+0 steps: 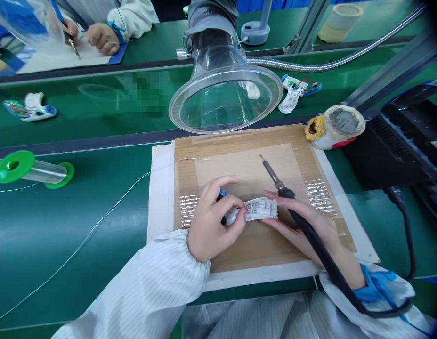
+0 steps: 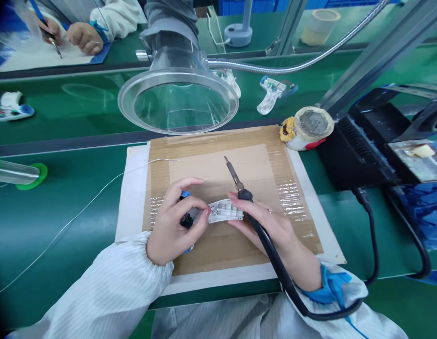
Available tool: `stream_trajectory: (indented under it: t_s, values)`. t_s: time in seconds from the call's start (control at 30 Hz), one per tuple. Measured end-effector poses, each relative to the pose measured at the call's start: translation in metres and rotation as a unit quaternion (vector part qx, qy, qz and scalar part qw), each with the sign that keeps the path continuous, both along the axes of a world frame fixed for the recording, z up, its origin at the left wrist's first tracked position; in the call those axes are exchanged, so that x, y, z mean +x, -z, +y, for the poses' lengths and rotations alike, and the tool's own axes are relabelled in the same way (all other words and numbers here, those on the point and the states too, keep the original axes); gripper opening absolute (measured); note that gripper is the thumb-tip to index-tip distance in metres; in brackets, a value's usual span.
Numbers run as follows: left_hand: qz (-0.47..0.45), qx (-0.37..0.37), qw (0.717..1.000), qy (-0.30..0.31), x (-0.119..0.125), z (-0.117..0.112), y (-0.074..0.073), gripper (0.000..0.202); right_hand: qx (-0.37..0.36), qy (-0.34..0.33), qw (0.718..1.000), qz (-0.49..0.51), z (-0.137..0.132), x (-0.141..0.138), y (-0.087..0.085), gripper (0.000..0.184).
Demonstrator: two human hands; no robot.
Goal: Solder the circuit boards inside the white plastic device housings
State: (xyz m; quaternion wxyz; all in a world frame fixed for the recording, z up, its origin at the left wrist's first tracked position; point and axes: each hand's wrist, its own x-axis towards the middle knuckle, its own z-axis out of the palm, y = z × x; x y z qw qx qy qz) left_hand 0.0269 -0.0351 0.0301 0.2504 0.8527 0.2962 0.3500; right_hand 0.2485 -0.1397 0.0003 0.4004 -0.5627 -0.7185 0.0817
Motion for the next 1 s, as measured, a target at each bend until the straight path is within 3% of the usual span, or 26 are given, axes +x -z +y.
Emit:
stream_trajectory:
  t_s: [0.1,0.17,0.27,0.37,0.43,0.5,0.57,0.63,0.67,0.73,0.8,0.83,0.9,1.0]
  values:
    - [-0.039,0.084,0.996,0.001,-0.001,-0.002,-0.004,0.015,0.064,0.009,0.997,-0.030,-0.005,0.000,-0.001,0.077]
    - [-0.051,0.114,0.992,0.001,-0.001,-0.003,-0.006,0.019,0.061,0.030,0.997,-0.045,-0.008,0.000,-0.003,0.072]
    - [-0.058,0.120,0.991,0.004,-0.001,-0.003,-0.007,0.020,0.032,0.047,0.997,-0.049,-0.009,0.000,-0.004,0.059]
    - [-0.054,0.113,0.992,0.024,-0.006,0.002,-0.007,0.021,0.041,0.043,0.998,-0.038,-0.011,0.000,-0.002,0.058]
    - [-0.037,0.062,0.997,0.038,-0.013,0.009,-0.009,0.024,0.060,0.045,0.997,-0.032,-0.011,0.000,0.001,0.059]
    - [-0.002,-0.056,0.997,0.056,-0.024,0.018,-0.014,0.025,0.081,0.037,0.996,-0.027,-0.011,-0.001,0.003,0.063]
    - [0.046,-0.205,0.975,0.075,-0.039,0.031,-0.022,0.022,0.094,0.007,0.995,-0.017,-0.009,-0.003,0.005,0.071]
    - [0.094,-0.317,0.941,0.072,-0.061,0.048,-0.033,0.037,0.093,-0.030,0.995,0.005,-0.005,-0.005,0.006,0.078]
    - [0.111,-0.352,0.928,0.045,-0.074,0.059,-0.039,0.044,0.093,-0.033,0.995,0.013,-0.003,-0.007,0.006,0.078]
    - [0.120,-0.372,0.918,-0.068,-0.104,0.086,-0.051,0.051,0.104,-0.031,0.994,0.024,0.001,-0.008,0.005,0.073]
    - [0.074,-0.326,0.917,-0.217,-0.134,0.115,-0.061,0.055,0.123,-0.030,0.992,0.023,0.004,-0.008,0.006,0.070]
    - [0.051,-0.295,0.917,-0.263,-0.147,0.130,-0.064,0.054,0.129,-0.035,0.991,0.018,0.005,-0.008,0.007,0.070]
    - [0.023,-0.240,0.914,-0.325,-0.168,0.158,-0.064,0.052,0.133,-0.046,0.990,0.004,0.005,-0.007,0.010,0.072]
    - [0.042,-0.182,0.902,-0.390,-0.184,0.200,-0.050,0.044,0.128,-0.055,0.990,-0.009,0.004,-0.005,0.018,0.071]
